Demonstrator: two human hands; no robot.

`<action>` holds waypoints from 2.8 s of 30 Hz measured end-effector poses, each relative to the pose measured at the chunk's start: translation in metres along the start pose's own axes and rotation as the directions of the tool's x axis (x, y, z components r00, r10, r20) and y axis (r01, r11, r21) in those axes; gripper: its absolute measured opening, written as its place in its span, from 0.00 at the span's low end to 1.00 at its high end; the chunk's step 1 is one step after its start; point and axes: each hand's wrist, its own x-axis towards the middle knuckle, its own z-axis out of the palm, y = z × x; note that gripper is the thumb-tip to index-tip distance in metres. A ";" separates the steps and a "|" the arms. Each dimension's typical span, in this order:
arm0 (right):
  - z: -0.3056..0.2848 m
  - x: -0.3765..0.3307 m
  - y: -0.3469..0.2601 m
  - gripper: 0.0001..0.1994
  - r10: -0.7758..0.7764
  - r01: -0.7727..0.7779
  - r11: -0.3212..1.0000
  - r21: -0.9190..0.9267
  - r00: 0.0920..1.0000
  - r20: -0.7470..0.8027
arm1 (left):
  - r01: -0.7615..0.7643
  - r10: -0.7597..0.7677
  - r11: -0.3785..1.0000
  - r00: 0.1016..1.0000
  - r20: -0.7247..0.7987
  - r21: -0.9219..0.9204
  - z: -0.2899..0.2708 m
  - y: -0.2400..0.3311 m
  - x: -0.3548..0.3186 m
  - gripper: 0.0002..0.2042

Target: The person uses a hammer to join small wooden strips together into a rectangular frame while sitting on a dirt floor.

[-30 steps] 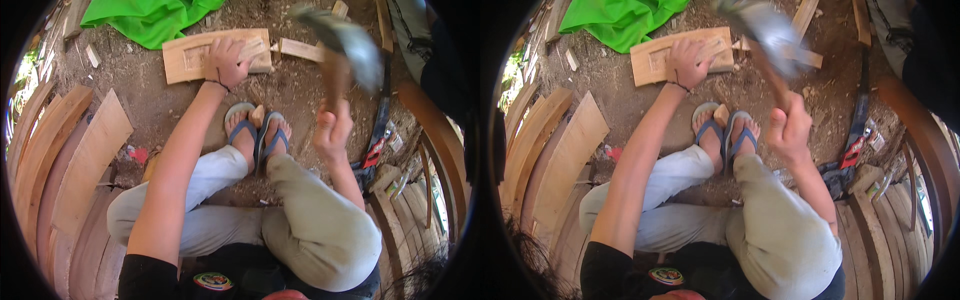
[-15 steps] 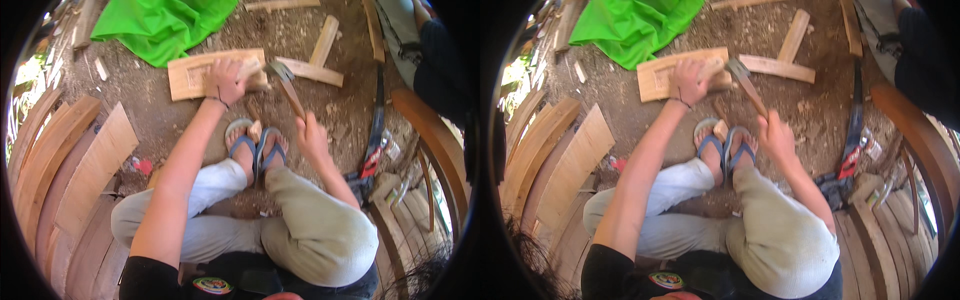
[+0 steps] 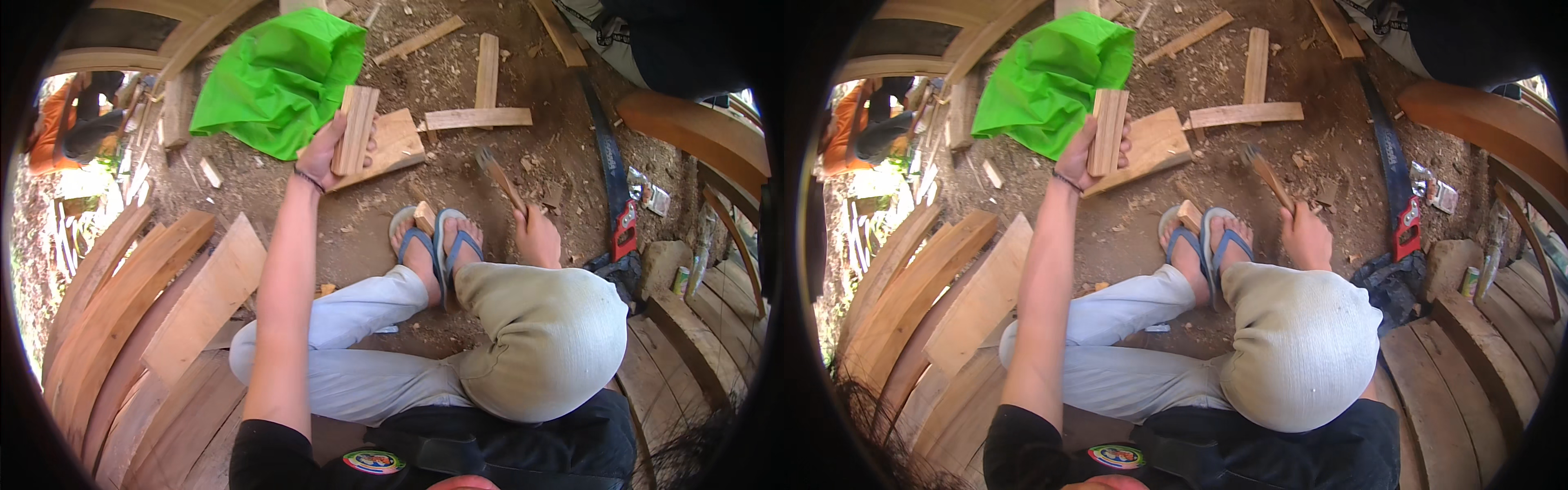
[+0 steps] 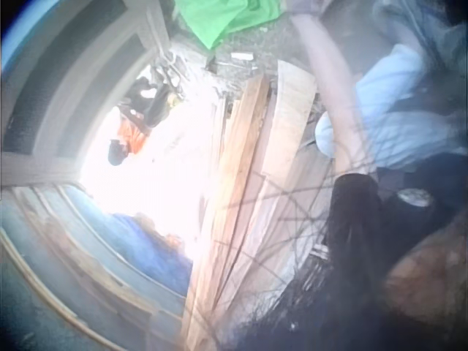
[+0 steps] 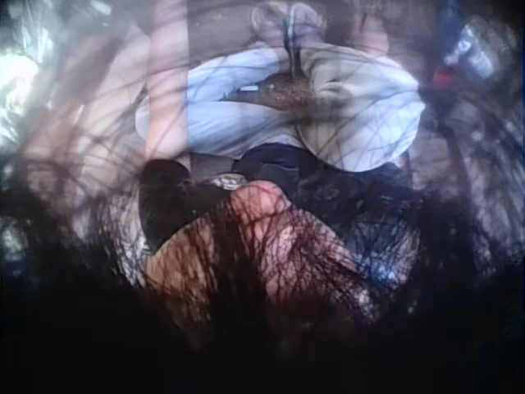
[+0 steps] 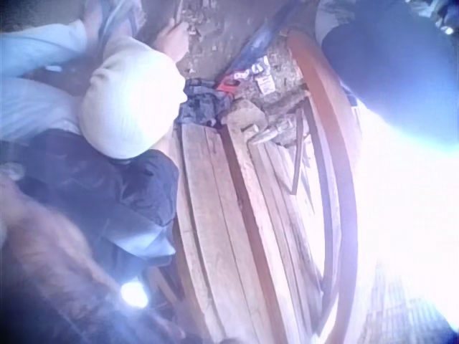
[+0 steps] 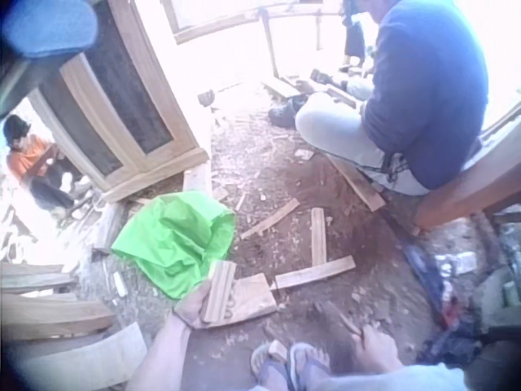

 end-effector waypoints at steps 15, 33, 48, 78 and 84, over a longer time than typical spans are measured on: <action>0.030 -0.029 0.001 0.18 0.132 -0.134 0.961 0.243 0.991 0.024 | 0.010 0.443 0.491 0.858 -0.259 0.871 0.012 -0.050 0.011 0.26; 0.011 0.041 -0.057 0.17 -0.292 0.243 0.832 0.499 0.956 0.022 | 0.018 0.689 -0.302 0.695 0.205 0.953 -0.014 -0.126 0.064 0.24; -0.016 0.026 -0.085 0.14 -0.405 0.410 0.821 0.398 0.909 -0.100 | 0.067 0.689 -0.281 0.709 0.153 0.957 -0.015 -0.126 0.069 0.23; -0.018 0.039 -0.080 0.14 -0.335 0.337 0.904 0.262 0.941 -0.052 | 0.036 0.671 -0.273 0.723 0.163 0.961 -0.016 -0.125 0.067 0.22; -0.023 0.036 -0.078 0.14 -0.536 0.570 0.710 0.413 0.818 -0.209 | 0.021 0.637 -0.291 0.750 0.178 0.956 -0.016 -0.125 0.069 0.21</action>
